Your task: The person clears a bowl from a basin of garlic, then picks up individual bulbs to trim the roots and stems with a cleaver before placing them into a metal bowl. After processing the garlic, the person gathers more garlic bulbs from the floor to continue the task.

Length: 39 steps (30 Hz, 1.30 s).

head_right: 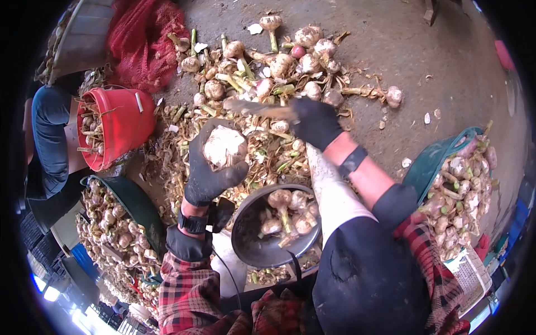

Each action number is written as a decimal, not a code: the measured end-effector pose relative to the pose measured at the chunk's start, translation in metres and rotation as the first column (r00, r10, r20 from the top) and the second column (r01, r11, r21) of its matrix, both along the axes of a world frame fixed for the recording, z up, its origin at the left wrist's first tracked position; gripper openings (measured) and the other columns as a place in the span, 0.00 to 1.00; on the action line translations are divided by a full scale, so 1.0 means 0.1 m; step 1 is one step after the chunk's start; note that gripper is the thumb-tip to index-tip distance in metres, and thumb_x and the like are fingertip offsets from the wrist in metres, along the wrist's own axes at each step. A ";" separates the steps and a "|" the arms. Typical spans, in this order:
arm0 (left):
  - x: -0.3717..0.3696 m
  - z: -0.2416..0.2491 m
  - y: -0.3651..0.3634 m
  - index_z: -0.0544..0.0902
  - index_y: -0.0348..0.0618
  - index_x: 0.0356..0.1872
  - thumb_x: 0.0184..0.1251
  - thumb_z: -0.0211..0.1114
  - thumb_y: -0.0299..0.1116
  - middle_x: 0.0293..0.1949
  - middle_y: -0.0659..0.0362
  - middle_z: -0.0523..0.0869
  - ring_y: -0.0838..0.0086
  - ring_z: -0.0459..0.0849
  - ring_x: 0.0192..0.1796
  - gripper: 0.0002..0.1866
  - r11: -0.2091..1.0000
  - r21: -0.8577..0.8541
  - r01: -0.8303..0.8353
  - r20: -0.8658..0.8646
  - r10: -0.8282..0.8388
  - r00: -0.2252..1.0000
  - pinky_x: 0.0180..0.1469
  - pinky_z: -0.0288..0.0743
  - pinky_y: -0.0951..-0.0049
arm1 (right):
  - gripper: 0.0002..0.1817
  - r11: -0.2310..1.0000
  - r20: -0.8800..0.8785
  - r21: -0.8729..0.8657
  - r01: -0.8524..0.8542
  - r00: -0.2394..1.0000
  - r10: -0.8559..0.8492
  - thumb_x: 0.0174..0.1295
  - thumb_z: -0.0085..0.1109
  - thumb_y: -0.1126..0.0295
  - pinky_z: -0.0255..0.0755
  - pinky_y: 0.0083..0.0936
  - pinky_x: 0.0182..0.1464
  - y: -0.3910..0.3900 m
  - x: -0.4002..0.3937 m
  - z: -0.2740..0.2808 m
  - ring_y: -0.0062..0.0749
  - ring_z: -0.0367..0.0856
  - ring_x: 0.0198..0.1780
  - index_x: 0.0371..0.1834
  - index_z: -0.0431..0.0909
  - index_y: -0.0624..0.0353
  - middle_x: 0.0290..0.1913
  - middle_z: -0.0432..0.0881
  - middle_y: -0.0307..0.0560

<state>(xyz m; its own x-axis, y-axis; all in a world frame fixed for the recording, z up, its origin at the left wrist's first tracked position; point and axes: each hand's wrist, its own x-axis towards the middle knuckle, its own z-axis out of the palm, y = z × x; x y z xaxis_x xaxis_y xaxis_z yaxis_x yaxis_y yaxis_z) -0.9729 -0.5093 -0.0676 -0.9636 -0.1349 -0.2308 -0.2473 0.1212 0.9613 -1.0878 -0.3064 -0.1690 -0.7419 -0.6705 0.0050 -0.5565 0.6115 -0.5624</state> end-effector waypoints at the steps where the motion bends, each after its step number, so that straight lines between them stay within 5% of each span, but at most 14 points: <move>1: 0.01 0.00 0.00 0.77 0.42 0.47 0.44 0.77 0.41 0.38 0.60 0.82 0.76 0.81 0.41 0.29 0.998 -0.047 -0.040 -0.022 0.039 0.999 0.44 0.76 0.73 | 0.09 0.998 0.006 0.034 0.056 0.998 -0.056 0.50 0.65 0.71 0.77 0.41 0.34 0.13 0.01 -0.01 0.49 0.82 0.31 0.33 0.77 0.58 0.30 0.81 0.52; 6: -0.02 -0.10 -0.23 0.72 0.36 0.55 0.58 0.72 0.34 0.42 0.58 0.80 0.77 0.81 0.40 0.26 0.921 -0.023 -0.390 -0.038 0.389 0.921 0.44 0.79 0.75 | 0.06 0.972 -0.016 -0.156 0.174 0.984 -0.179 0.51 0.64 0.71 0.75 0.39 0.27 0.01 0.05 0.21 0.49 0.82 0.25 0.28 0.77 0.59 0.23 0.79 0.53; 10: 0.05 -0.28 -0.23 0.69 0.34 0.56 0.63 0.66 0.23 0.46 0.52 0.80 0.64 0.83 0.47 0.22 0.557 0.580 -0.595 0.120 0.664 0.738 0.54 0.82 0.59 | 0.06 0.936 0.302 -0.306 0.175 0.950 -0.079 0.54 0.62 0.72 0.74 0.33 0.24 -0.25 0.24 0.39 0.47 0.82 0.23 0.25 0.77 0.61 0.22 0.80 0.55; 15: -0.03 -0.32 0.14 0.72 0.36 0.50 0.65 0.62 0.26 0.51 0.49 0.80 0.60 0.79 0.58 0.15 0.427 0.811 -0.400 0.061 0.618 0.784 0.68 0.69 0.54 | 0.05 0.879 0.235 -0.428 0.210 0.965 -0.116 0.53 0.63 0.73 0.73 0.35 0.25 -0.46 0.24 0.62 0.51 0.81 0.24 0.26 0.76 0.61 0.22 0.78 0.55; 18: 0.17 -0.44 0.30 0.74 0.32 0.51 0.62 0.60 0.24 0.54 0.45 0.80 0.55 0.77 0.62 0.16 0.031 0.932 -0.361 0.266 0.618 0.740 0.71 0.67 0.56 | 0.05 0.884 0.197 -0.432 0.182 0.975 -0.104 0.52 0.62 0.75 0.72 0.37 0.24 -0.35 0.30 0.34 0.52 0.79 0.24 0.27 0.75 0.61 0.21 0.77 0.56; 20: 0.23 -0.30 0.29 0.77 0.31 0.45 0.60 0.64 0.31 0.48 0.49 0.82 0.59 0.82 0.53 0.16 -0.015 0.919 -0.394 0.345 0.512 0.786 0.66 0.73 0.59 | 0.05 0.959 0.261 -0.247 0.136 0.963 -0.069 0.52 0.62 0.74 0.73 0.38 0.25 -0.23 0.36 0.40 0.54 0.80 0.24 0.27 0.75 0.61 0.20 0.77 0.57; 22: 0.48 -0.46 -0.02 0.78 0.32 0.44 0.58 0.68 0.39 0.47 0.51 0.81 0.60 0.84 0.48 0.21 0.595 0.804 0.006 -0.039 0.043 0.998 0.58 0.79 0.60 | 0.06 0.976 0.267 -0.200 0.088 0.963 -0.032 0.52 0.62 0.72 0.75 0.39 0.27 -0.21 0.34 0.31 0.54 0.81 0.25 0.27 0.76 0.62 0.20 0.78 0.58; 23: 0.55 -0.46 -0.11 0.77 0.32 0.47 0.50 0.75 0.48 0.50 0.52 0.80 0.59 0.85 0.45 0.31 0.791 0.610 0.049 0.218 -0.226 0.949 0.52 0.81 0.63 | 0.06 0.976 0.269 -0.200 0.090 0.963 -0.034 0.52 0.62 0.72 0.75 0.39 0.27 -0.19 0.35 0.28 0.54 0.81 0.25 0.27 0.76 0.62 0.20 0.78 0.58; 24: 0.53 -0.10 -0.05 0.80 0.35 0.47 0.46 0.78 0.50 0.50 0.53 0.80 0.62 0.84 0.46 0.33 0.306 0.951 -0.039 0.134 -0.294 0.946 0.51 0.79 0.65 | 0.05 0.978 0.277 -0.203 0.052 0.961 0.006 0.52 0.63 0.72 0.73 0.37 0.26 -0.18 0.34 0.24 0.52 0.81 0.24 0.28 0.78 0.62 0.20 0.78 0.58; 28: 0.62 -0.56 -0.66 0.81 0.39 0.45 0.57 0.74 0.35 0.43 0.58 0.82 0.74 0.80 0.48 0.17 0.943 0.099 0.317 0.160 -0.330 0.930 0.48 0.78 0.73 | 0.07 0.976 0.281 -0.217 -0.011 0.957 0.073 0.50 0.64 0.70 0.72 0.34 0.24 -0.16 0.35 0.19 0.49 0.80 0.21 0.30 0.81 0.62 0.20 0.78 0.57; 29: 0.57 -0.57 -0.68 0.81 0.39 0.42 0.62 0.69 0.31 0.38 0.61 0.83 0.77 0.81 0.43 0.11 0.987 0.156 -0.032 0.367 -0.027 0.930 0.45 0.77 0.74 | 0.08 0.979 0.320 -0.204 0.007 0.945 0.060 0.51 0.64 0.69 0.72 0.34 0.24 -0.17 0.35 0.22 0.49 0.80 0.21 0.29 0.80 0.61 0.20 0.78 0.57; 33: 0.09 -1.19 -1.02 0.80 0.39 0.50 0.57 0.69 0.41 0.47 0.46 0.84 0.54 0.84 0.47 0.22 0.635 -0.742 -0.215 -0.035 0.284 0.958 0.51 0.78 0.60 | 0.11 0.998 0.409 -0.048 0.038 0.912 -0.015 0.52 0.64 0.66 0.77 0.39 0.31 -0.21 0.29 0.38 0.55 0.83 0.29 0.33 0.81 0.62 0.25 0.81 0.60; 36: -0.27 -1.48 -1.13 0.80 0.38 0.51 0.56 0.67 0.41 0.50 0.42 0.83 0.49 0.82 0.53 0.24 0.478 -0.868 -0.135 0.027 0.317 0.948 0.56 0.74 0.55 | 0.11 0.998 0.416 -0.013 0.056 0.908 -0.045 0.52 0.65 0.66 0.77 0.39 0.32 -0.19 0.29 0.32 0.55 0.83 0.29 0.35 0.81 0.61 0.25 0.81 0.61; 39: -0.39 -1.56 -1.21 0.80 0.39 0.52 0.53 0.67 0.40 0.49 0.42 0.83 0.49 0.81 0.54 0.25 0.628 -0.772 -0.096 0.203 0.388 0.899 0.55 0.74 0.56 | 0.08 0.986 0.263 -0.164 0.037 0.965 0.008 0.52 0.65 0.69 0.70 0.34 0.24 -0.16 0.31 0.21 0.48 0.78 0.20 0.27 0.77 0.61 0.18 0.76 0.55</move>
<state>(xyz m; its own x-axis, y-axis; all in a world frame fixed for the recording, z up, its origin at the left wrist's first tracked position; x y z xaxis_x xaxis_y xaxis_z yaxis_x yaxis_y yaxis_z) -1.0123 -0.6302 -0.2239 -0.7549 -0.6139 -0.2307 -0.6445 0.6290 0.4348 -1.0571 -0.3222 -0.1485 -0.7418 -0.6659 -0.0800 -0.3680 0.5038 -0.7815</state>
